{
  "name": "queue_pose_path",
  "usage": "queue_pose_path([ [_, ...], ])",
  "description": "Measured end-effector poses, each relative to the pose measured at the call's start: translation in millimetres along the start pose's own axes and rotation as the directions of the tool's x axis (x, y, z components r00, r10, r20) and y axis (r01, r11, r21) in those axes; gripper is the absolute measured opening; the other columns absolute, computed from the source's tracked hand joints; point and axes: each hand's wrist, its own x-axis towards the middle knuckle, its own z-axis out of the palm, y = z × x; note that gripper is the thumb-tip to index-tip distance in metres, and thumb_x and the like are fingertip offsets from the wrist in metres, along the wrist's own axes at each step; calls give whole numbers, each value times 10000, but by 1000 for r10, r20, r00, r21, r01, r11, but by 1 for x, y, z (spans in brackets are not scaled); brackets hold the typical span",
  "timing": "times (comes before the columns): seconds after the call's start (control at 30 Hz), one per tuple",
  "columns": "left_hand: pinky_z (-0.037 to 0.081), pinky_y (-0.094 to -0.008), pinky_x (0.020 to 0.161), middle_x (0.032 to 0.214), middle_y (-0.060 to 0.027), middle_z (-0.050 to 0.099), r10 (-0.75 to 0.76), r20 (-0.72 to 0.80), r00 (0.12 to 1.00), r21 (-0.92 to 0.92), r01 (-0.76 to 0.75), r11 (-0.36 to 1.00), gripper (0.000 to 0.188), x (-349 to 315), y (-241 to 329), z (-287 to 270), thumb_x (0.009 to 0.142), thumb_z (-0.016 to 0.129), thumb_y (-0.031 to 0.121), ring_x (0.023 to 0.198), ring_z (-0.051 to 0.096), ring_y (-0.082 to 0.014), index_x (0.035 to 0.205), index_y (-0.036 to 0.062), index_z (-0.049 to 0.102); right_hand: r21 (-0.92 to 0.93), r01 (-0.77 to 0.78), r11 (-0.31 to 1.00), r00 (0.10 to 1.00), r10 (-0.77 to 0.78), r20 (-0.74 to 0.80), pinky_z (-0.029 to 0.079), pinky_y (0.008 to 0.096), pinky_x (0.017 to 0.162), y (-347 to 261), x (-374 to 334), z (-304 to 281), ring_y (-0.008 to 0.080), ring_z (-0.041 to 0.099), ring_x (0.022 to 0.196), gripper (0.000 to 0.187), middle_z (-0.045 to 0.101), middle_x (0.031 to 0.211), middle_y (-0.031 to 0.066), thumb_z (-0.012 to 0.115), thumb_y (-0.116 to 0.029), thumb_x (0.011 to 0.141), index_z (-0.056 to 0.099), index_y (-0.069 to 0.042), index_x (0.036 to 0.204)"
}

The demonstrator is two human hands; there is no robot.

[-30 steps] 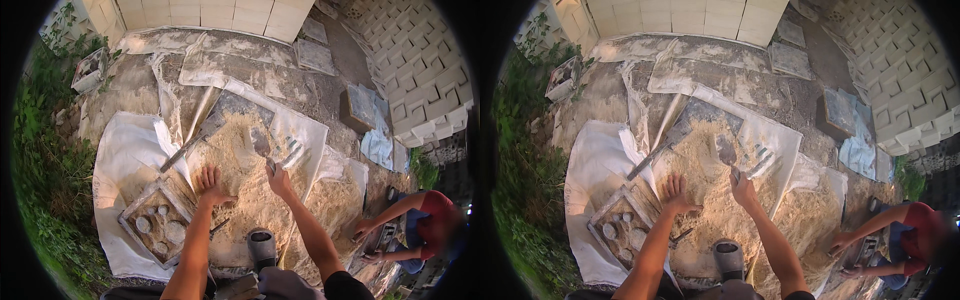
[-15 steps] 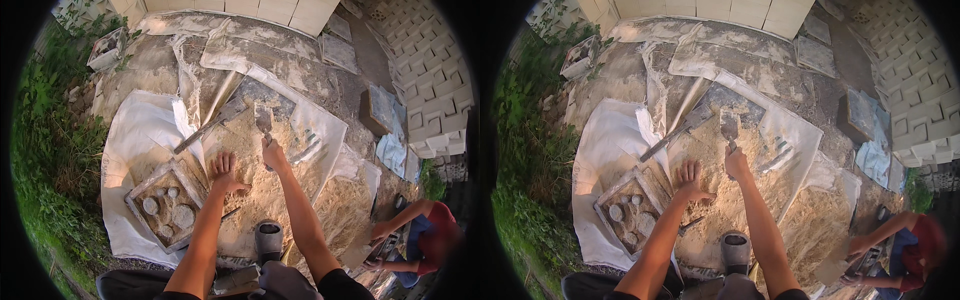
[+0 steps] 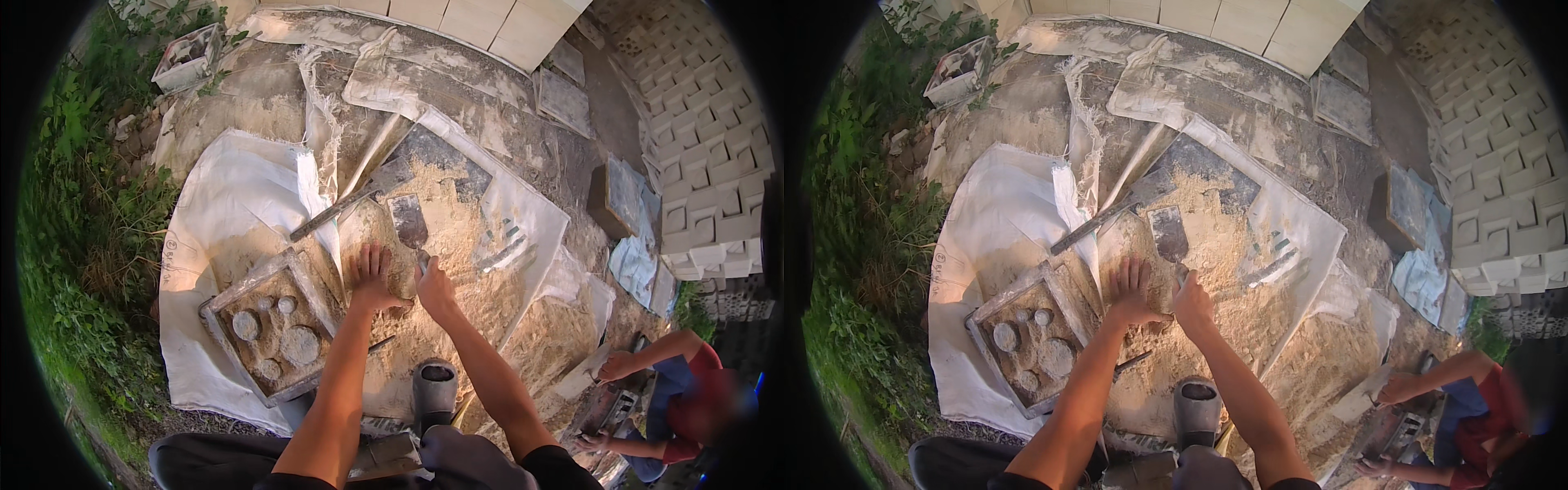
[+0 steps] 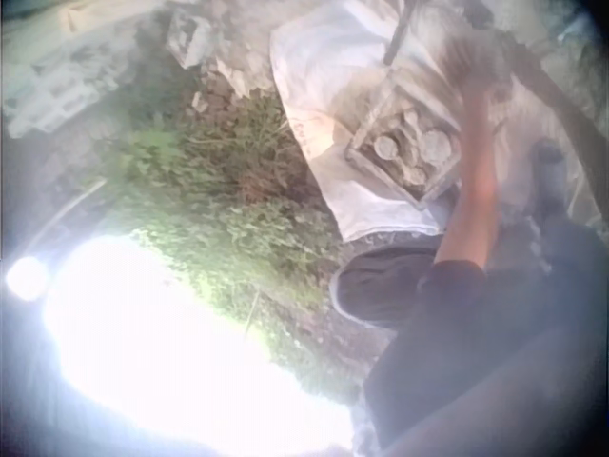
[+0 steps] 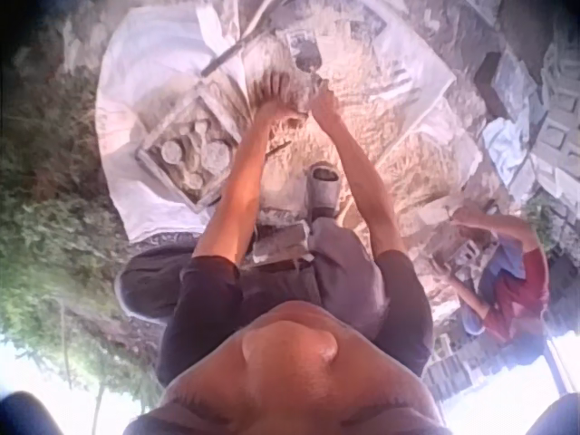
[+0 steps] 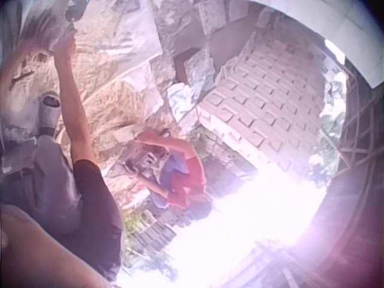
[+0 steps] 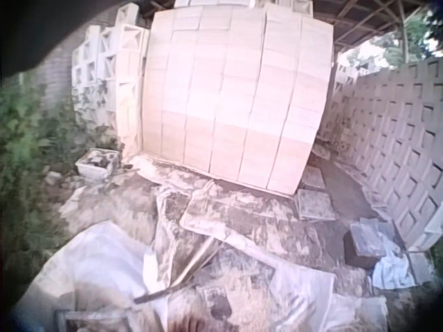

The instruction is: The person scoops sand into a square mold and uses a trowel to level the surface. They then use a metal bar to scrape off the excess sand, ensuring the mold is filled evenly.

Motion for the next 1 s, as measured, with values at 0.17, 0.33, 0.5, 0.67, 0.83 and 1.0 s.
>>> queue_pose_path([
  [0.17, -111, -526, 1064, 1494, -120, -149, -29, -1, 1000, 16, 29, 999, 1362, -4, -8, 6, 470, 624, 798, 1360, -195, -308, 1444, 87, -11, 17, 31, 999, 994, -33, 101, 471, 518, 621, 35, -64, -6, 472, 588, 696, 342, 588, 704, 286, 462, -340, 912, 424, -10, 995],
  [0.33, -107, -526, 1063, 1499, -123, -123, -37, -19, 999, 13, 37, 999, 1332, -9, -5, 6, 496, 591, 815, 1362, -185, -306, 1446, 94, -1, 199, -14, 980, 1000, 12, 13, 438, 472, 632, 37, -52, -58, 446, 590, 729, 422, 591, 714, 265, 454, -413, 912, 483, 7, 935],
  [0.5, -109, -546, 1047, 1482, -160, -167, -3, 25, 1000, 27, 2, 1000, 1354, -6, -1, -3, 519, 620, 781, 1343, -233, -324, 1429, 45, -59, 189, -84, 978, 992, 100, -82, 471, 495, 635, 50, 27, -39, 463, 591, 719, 432, 590, 745, 297, 439, -385, 920, 461, 46, 947],
  [0.67, -133, -543, 1042, 1469, -163, -208, -31, 89, 996, 9, 30, 999, 1370, -5, -2, -2, 529, 610, 787, 1328, -264, -335, 1415, 34, -112, 147, 53, 988, 999, -51, -14, 483, 495, 654, 83, -25, -21, 438, 609, 689, 358, 611, 746, 274, 492, -333, 902, 460, 12, 992],
  [0.83, -132, -545, 1043, 1465, -166, -218, -29, 60, 998, -10, 30, 1000, 1382, -6, -6, 2, 520, 604, 798, 1327, -263, -339, 1412, 32, -121, 190, 129, 973, 976, -90, -198, 486, 409, 637, 106, -10, -72, 363, 637, 725, 396, 643, 806, 203, 533, -369, 884, 515, -59, 1129],
  [1.0, -124, -546, 1044, 1464, -171, -219, -31, 71, 997, 57, 27, 998, 1377, -2, 2, -2, 524, 605, 794, 1328, -262, -338, 1413, 37, -124, 113, 75, 991, 905, -20, -424, 461, 417, 744, 119, 106, -90, 376, 594, 890, 384, 632, 959, 189, 528, -330, 889, 517, -82, 1183],
])
